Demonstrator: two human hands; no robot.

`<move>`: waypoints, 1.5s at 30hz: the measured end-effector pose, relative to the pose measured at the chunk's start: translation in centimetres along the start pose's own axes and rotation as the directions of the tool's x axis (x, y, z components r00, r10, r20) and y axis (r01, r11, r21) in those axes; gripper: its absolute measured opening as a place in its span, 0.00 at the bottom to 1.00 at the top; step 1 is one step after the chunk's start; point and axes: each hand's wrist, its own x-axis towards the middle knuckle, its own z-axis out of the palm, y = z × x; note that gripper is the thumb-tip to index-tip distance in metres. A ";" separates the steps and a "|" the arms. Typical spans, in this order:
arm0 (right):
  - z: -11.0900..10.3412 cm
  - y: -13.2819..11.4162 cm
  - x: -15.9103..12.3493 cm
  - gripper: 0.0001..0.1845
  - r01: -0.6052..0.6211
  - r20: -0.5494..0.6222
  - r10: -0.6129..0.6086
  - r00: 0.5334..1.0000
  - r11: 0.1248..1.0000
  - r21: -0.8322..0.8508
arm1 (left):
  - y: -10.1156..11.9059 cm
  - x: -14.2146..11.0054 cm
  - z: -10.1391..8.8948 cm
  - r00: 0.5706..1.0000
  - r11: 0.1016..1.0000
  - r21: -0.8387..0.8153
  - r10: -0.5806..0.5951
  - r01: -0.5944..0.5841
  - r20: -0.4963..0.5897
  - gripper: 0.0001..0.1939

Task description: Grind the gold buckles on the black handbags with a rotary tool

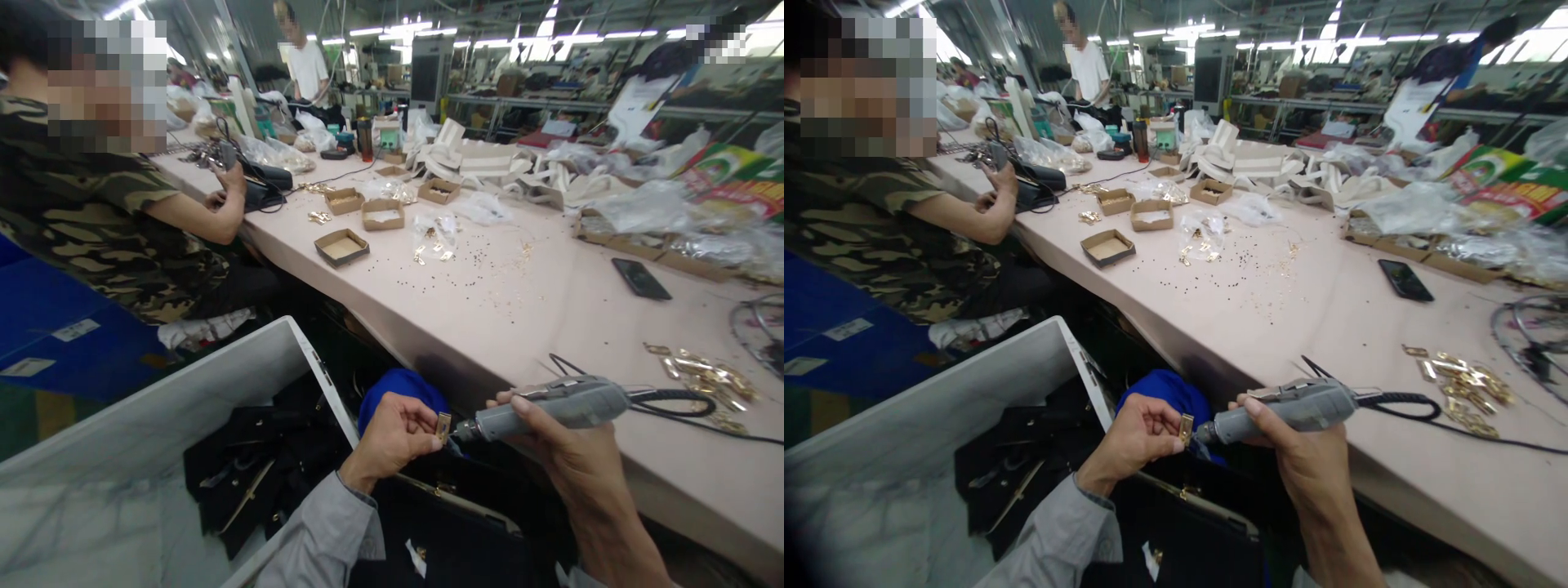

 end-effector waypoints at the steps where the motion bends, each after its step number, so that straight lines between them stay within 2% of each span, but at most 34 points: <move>1: 0.1 0.0 0.1 0.24 -0.007 0.007 0.007 1.000 1.000 -0.013 | 0.0 0.0 0.0 1.000 1.000 0.002 0.002 -0.002 -0.005 0.17; 9: 0.3 -0.3 0.2 0.25 -0.039 0.012 0.040 0.999 0.997 -0.061 | -0.4 -0.1 -0.1 1.000 1.000 0.023 0.007 -0.007 -0.006 0.18; 30: 1.0 -1.5 -0.3 0.26 -0.006 0.012 0.008 1.000 0.993 -0.122 | 0.0 -0.5 0.2 0.999 0.999 0.043 0.017 -0.019 0.032 0.19; 35: 1.3 -1.4 -0.4 0.27 0.000 0.005 0.000 1.000 0.995 -0.095 | 0.1 -0.4 0.2 1.000 0.997 0.077 0.017 -0.019 0.020 0.20; 41: 1.1 -1.2 -0.4 0.22 0.025 0.019 -0.024 1.000 0.995 -0.098 | -0.1 -0.3 0.1 1.000 0.997 0.081 0.010 -0.009 -0.015 0.20; 45: 0.7 -1.0 -0.2 0.23 0.020 0.023 -0.018 1.000 0.995 -0.099 | -0.3 -0.2 0.0 1.000 0.996 0.087 0.010 -0.007 -0.029 0.21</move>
